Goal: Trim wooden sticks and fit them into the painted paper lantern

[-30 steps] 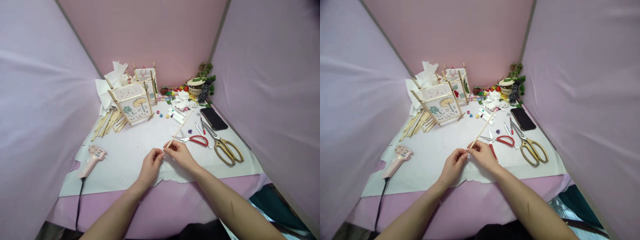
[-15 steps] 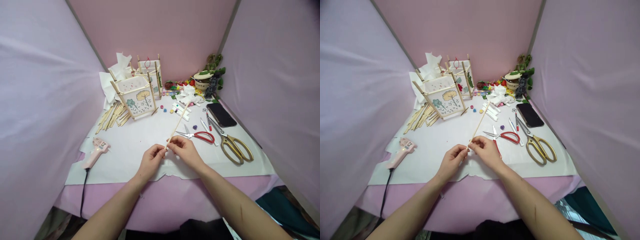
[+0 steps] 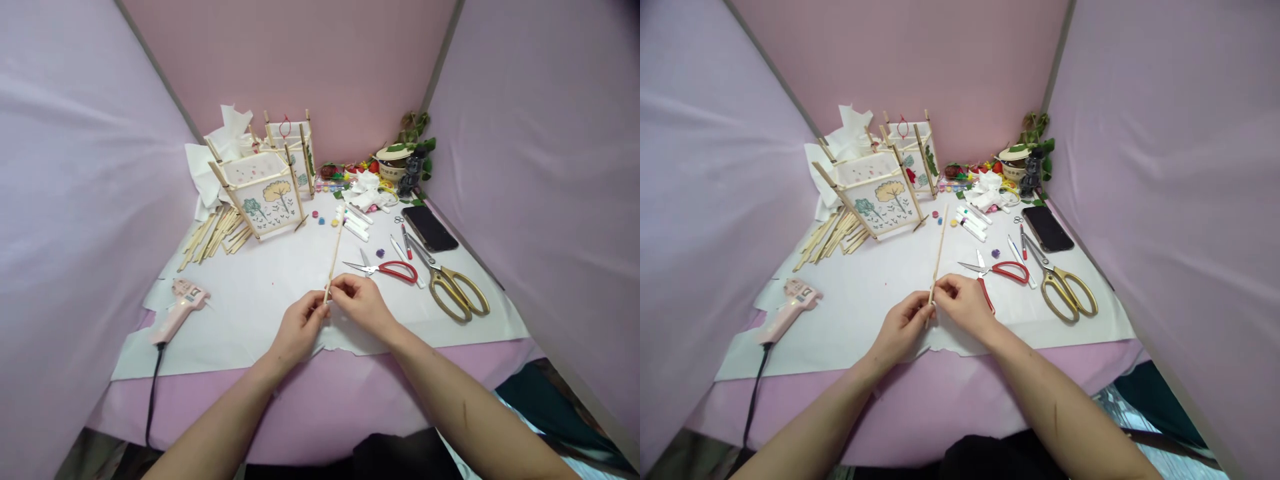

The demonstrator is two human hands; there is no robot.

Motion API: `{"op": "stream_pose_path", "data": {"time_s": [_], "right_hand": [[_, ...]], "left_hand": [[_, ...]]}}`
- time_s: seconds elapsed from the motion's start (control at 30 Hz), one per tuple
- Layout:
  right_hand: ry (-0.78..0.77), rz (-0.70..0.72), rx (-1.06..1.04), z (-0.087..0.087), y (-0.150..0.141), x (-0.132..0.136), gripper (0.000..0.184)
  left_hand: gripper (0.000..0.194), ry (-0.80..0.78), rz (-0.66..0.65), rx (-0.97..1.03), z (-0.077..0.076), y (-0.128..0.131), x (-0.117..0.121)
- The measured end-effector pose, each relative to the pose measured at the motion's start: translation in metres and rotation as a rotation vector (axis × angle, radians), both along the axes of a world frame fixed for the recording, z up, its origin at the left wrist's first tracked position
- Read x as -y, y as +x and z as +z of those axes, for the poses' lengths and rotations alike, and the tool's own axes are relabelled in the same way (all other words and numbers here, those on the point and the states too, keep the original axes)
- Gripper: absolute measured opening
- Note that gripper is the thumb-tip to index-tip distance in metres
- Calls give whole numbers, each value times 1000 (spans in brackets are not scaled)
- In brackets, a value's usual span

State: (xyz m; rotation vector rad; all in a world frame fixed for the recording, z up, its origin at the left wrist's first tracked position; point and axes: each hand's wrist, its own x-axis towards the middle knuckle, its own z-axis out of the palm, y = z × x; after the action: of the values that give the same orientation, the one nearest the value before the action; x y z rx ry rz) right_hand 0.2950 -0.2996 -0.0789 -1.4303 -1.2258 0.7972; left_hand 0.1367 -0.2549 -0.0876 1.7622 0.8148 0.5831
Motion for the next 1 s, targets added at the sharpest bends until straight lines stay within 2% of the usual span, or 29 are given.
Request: {"op": "stream_pose_path", "data": {"time_s": [0.03, 0.1, 0.17, 0.2, 0.3, 0.4, 0.57, 0.73, 0.87, 0.93, 1.0], "right_hand": [[-3, -32, 99, 2, 7, 0, 16], [-65, -185, 364, 6, 24, 3, 23], [-231, -348, 640, 9, 41, 6, 30], [-328, -382, 738, 9, 47, 7, 32], [-526, -364, 880, 5, 52, 9, 30], [-578, -344, 898, 0, 47, 7, 21], [-577, -350, 746, -3, 51, 4, 12], [-395, -346, 383, 1, 50, 2, 7], [-213, -80, -58, 7, 28, 3, 8], [-194, 43, -237, 9, 17, 5, 12], [-198, 95, -337, 9, 7, 6, 20]], "left_hand": [[18, -30, 11, 17, 0, 0, -1], [17, -102, 59, 64, 1, -1, -5], [17, -173, 121, 120, 2, -2, -9], [17, -195, 149, 146, 2, -3, -11], [16, -212, 206, 193, 1, -4, -14], [14, -217, 219, 196, 0, -4, -13], [15, -272, 223, 199, 0, -4, -11], [12, -356, 183, 259, 3, -3, -10], [10, -403, 152, 342, 3, -2, -9], [9, -421, 144, 367, 3, -2, -9], [13, -430, 143, 392, 3, -2, -8]]}}
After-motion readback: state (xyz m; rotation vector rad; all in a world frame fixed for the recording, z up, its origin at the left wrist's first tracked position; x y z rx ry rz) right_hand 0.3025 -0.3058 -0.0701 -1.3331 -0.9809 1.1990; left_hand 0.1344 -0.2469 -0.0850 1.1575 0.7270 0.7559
